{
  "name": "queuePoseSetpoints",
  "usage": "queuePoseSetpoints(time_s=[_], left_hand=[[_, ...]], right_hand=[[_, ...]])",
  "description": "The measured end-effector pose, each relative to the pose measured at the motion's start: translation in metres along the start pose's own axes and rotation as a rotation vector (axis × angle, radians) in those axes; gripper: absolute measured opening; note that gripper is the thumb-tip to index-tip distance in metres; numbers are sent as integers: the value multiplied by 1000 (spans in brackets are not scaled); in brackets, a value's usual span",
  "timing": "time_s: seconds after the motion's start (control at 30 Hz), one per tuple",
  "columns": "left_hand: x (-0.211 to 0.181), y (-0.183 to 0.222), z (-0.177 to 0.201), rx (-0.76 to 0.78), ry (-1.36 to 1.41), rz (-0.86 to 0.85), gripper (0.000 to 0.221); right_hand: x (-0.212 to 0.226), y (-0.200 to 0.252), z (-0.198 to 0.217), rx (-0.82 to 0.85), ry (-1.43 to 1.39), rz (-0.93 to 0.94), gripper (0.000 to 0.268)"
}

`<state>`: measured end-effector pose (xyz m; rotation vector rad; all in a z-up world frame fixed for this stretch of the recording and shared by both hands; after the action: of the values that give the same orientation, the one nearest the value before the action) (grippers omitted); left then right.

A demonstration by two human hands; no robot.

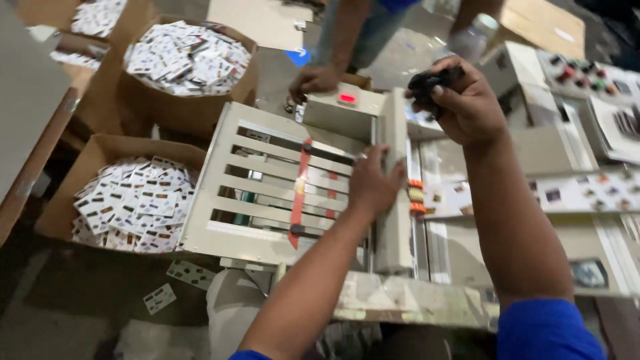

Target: Operating and adjusting the rollers on an industrial paper folding machine.

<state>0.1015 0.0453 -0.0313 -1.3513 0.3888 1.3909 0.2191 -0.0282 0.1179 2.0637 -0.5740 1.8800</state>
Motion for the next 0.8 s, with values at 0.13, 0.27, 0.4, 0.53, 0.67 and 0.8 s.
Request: queuePoseSetpoints(time_s=[0.13, 0.27, 0.4, 0.53, 0.67, 0.8], left_hand=[[-6, -1, 4, -40, -26, -91, 52], [-3, -1, 7, -39, -16, -66, 50], [-1, -3, 8, -55, -31, -80, 49], [20, -3, -1, -19, 103, 2, 61], [13, -5, 3, -70, 55, -91, 51], [-3, -6, 12, -124, 26, -190, 43]], right_hand=[[-6, 64, -7, -93, -123, 5, 31], [-8, 115, -7, -293, -130, 54, 32], [-23, 149, -11, -389, -237, 2, 45], [-52, 170, 9, -526, -330, 12, 19], [-70, 183, 26, -629, -231, -109, 14], [-84, 178, 40, -715, 410, -254, 19]])
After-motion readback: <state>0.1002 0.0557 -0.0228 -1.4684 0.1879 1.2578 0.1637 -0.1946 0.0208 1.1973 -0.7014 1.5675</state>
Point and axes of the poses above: each hand's wrist, its own y-axis away from the middle knuckle, its own z-axis out of the back of the hand, x = y × z, the point moved 8 cm from there along -y, towards the middle knuckle, and after that the axes turned 15 degrees about -z, right-handed, at the moved point
